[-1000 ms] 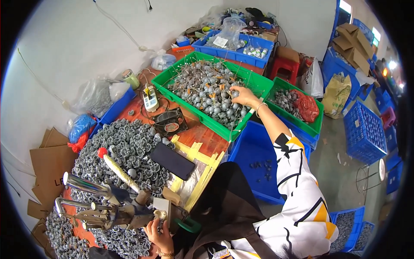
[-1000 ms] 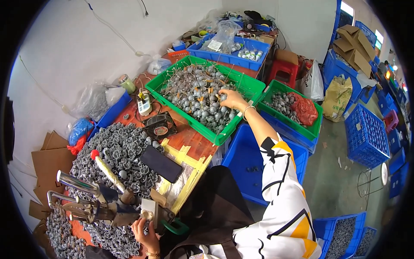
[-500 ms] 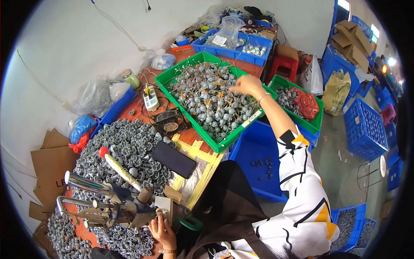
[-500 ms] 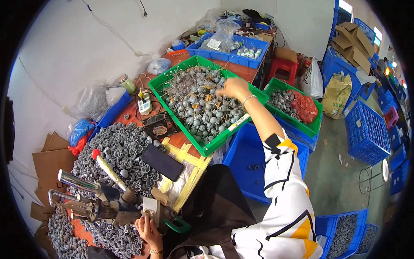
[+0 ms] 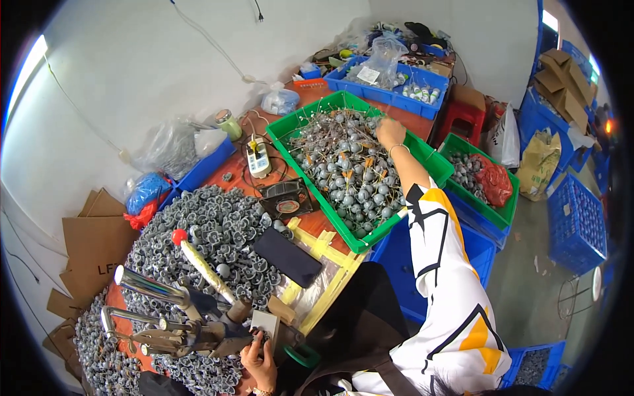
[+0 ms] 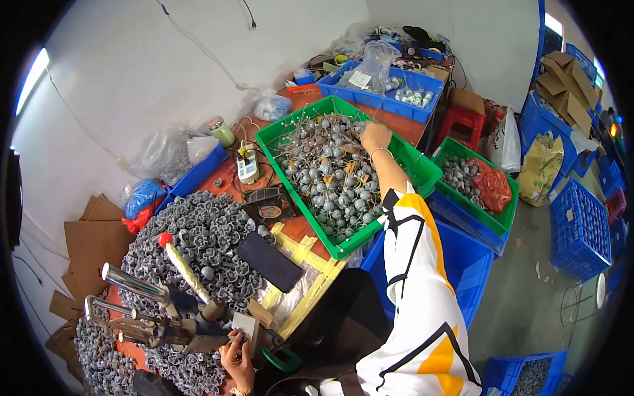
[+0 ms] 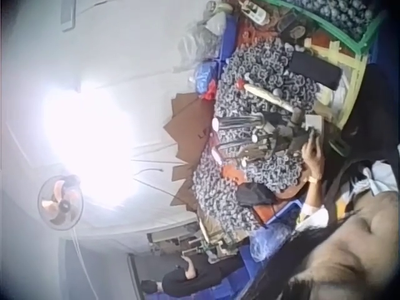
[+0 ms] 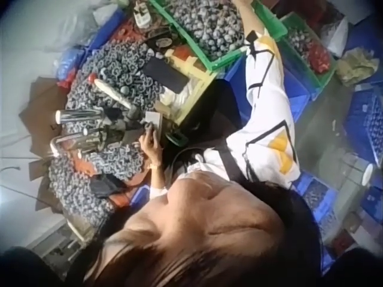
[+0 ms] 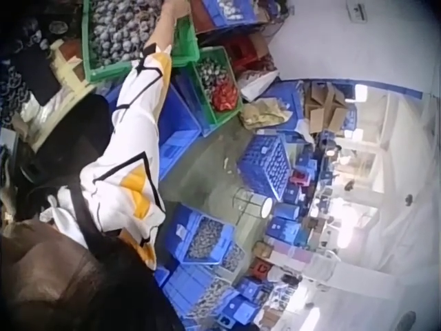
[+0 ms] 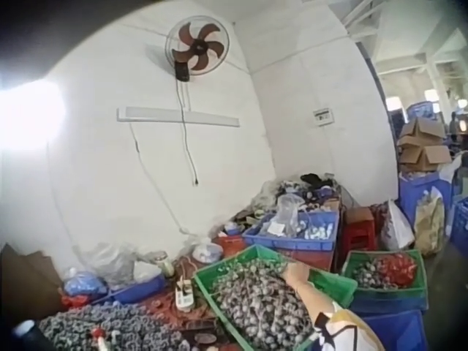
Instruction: Using a manual press machine to assemble small metal eyelets onto plastic components.
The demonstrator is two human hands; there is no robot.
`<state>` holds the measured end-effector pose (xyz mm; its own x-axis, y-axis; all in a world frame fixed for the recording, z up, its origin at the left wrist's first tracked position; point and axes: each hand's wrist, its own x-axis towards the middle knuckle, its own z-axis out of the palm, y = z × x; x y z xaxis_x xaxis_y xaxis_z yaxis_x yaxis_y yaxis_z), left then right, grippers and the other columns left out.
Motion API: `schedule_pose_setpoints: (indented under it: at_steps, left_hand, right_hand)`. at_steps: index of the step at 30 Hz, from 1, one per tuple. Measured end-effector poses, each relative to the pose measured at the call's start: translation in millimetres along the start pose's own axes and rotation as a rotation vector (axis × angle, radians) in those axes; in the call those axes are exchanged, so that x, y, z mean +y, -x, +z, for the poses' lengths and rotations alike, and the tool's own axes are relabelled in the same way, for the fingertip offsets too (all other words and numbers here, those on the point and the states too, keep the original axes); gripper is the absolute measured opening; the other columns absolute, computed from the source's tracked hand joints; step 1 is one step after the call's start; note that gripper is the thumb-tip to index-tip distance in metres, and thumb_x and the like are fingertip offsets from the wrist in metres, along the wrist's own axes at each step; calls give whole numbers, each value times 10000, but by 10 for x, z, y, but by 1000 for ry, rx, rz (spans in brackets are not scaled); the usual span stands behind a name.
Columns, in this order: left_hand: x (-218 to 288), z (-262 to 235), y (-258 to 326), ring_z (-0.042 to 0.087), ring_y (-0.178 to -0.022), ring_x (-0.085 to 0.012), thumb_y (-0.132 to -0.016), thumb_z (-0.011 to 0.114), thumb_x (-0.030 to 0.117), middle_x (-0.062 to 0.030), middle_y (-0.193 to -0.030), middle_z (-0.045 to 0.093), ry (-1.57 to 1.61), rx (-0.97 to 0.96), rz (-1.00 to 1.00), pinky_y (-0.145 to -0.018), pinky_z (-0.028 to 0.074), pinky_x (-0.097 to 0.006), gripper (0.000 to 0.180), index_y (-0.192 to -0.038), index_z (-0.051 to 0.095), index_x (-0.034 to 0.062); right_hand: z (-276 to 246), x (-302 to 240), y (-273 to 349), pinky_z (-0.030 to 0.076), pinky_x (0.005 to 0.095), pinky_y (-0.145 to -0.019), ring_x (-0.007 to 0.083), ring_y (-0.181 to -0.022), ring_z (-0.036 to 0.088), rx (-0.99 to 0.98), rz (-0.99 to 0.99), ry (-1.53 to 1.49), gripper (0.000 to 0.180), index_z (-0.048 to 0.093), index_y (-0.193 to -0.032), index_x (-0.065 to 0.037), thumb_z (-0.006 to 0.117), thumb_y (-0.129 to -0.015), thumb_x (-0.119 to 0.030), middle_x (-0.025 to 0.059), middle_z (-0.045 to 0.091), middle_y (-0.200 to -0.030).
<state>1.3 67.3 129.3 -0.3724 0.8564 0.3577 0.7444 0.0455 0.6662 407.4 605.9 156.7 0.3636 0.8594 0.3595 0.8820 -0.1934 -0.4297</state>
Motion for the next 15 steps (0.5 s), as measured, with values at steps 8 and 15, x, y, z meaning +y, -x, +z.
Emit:
schedule_pose_setpoints:
  at_steps: [8, 15]
  left_hand:
    - [71, -53, -3, 556, -937, -301, -810, 609, -32, -130, -1097, 662, -56, -64, -37, -874, 419, -382, 282, -1085, 665, 0]
    - [-9, 27, -29, 524, -946, -335, -833, 569, -54, -145, -1076, 633, -106, -20, 228, -884, 413, -414, 302, -1124, 632, -6]
  right_hand:
    - [-1028, -539, 111, 443, 455, -574, 396, -674, 605, 351, -420, -650, 267, 617, -778, -35, 606, -895, -274, 202, 615, -728]
    - [-988, -257, 762, 477, 440, -622, 344, -690, 632, -12, -618, -284, 357, 648, -776, -52, 617, -892, -388, 165, 652, -730]
